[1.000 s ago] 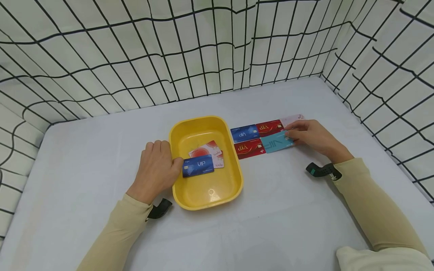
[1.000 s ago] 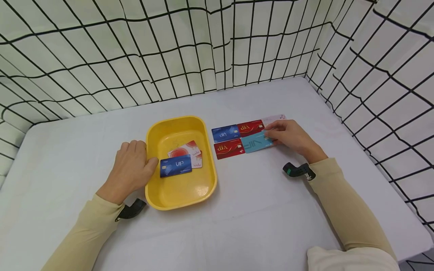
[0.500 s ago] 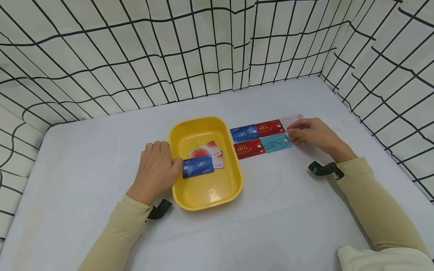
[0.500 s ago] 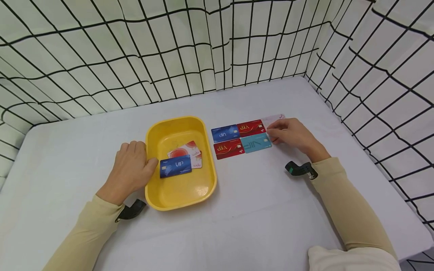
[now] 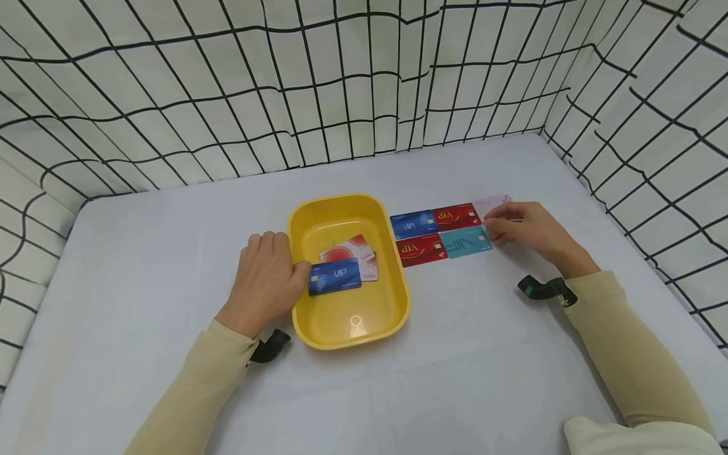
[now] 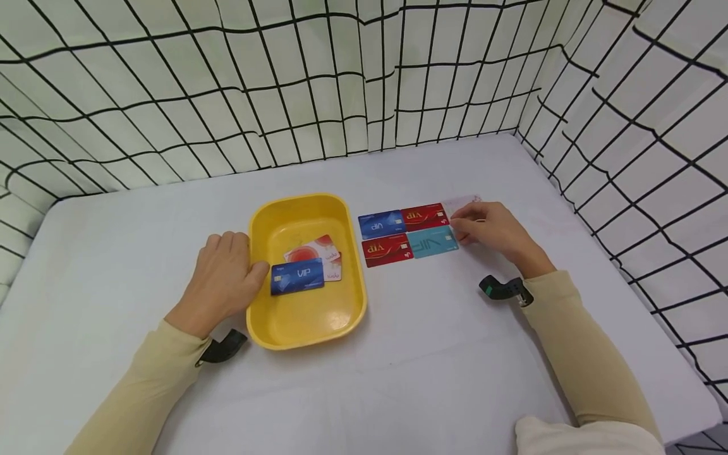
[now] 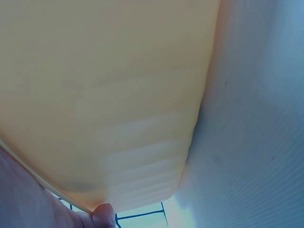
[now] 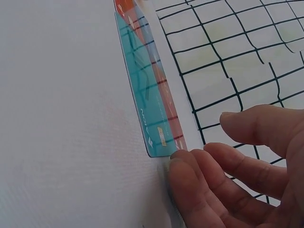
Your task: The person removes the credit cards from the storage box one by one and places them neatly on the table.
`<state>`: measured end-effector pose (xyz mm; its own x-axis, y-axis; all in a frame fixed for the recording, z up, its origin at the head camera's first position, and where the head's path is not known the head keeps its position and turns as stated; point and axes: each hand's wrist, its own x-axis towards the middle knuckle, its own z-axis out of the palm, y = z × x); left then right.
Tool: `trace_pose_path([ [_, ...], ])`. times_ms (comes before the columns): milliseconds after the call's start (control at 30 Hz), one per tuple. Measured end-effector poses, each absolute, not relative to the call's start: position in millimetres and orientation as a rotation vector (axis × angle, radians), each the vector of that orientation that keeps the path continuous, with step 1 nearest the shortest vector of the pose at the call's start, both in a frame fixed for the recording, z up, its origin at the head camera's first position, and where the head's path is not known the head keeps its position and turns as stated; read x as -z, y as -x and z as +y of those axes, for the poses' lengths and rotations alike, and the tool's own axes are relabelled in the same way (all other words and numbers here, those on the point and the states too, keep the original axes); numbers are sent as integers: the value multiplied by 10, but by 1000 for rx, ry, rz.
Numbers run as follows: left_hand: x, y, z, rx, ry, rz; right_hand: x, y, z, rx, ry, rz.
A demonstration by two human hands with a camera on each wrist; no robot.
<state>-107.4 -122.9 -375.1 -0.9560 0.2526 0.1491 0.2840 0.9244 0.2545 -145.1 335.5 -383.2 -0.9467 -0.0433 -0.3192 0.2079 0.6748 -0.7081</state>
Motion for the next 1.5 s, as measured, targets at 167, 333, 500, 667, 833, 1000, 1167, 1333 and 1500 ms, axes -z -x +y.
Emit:
trace_pose_path([
  [167, 3737, 1094, -1215, 415, 425, -2992, 3838, 1410, 3356, 1154, -138, 2597],
  [333, 3743, 1111, -1198, 438, 434, -3007, 3837, 1385, 3339, 1153, -152, 2621],
  [500, 3764, 1111, -1204, 431, 432, -3002, 3810, 1388, 3279, 1125, -121, 2643],
  [667, 3772, 1107, -1218, 421, 419, -3012, 3760, 1401, 3180, 1083, -109, 2669],
  [833, 3774, 1108, -1232, 416, 420, -3019, 3695, 1409, 3061, 1007, -61, 2723],
  [1000, 3777, 1106, -1252, 416, 426, -3000, 3625, 1428, 2909, 981, 44, 2766],
  [1167, 3777, 1101, -1267, 424, 430, -2995, 3531, 1435, 2728, 969, 131, 2776],
  [1333, 3773, 1093, -1279, 434, 430, -2992, 3416, 1441, 2542, 974, 227, 2776],
  [1500, 3772, 1095, -1287, 444, 436, -2979, 3338, 1445, 2383, 979, 301, 2778],
])
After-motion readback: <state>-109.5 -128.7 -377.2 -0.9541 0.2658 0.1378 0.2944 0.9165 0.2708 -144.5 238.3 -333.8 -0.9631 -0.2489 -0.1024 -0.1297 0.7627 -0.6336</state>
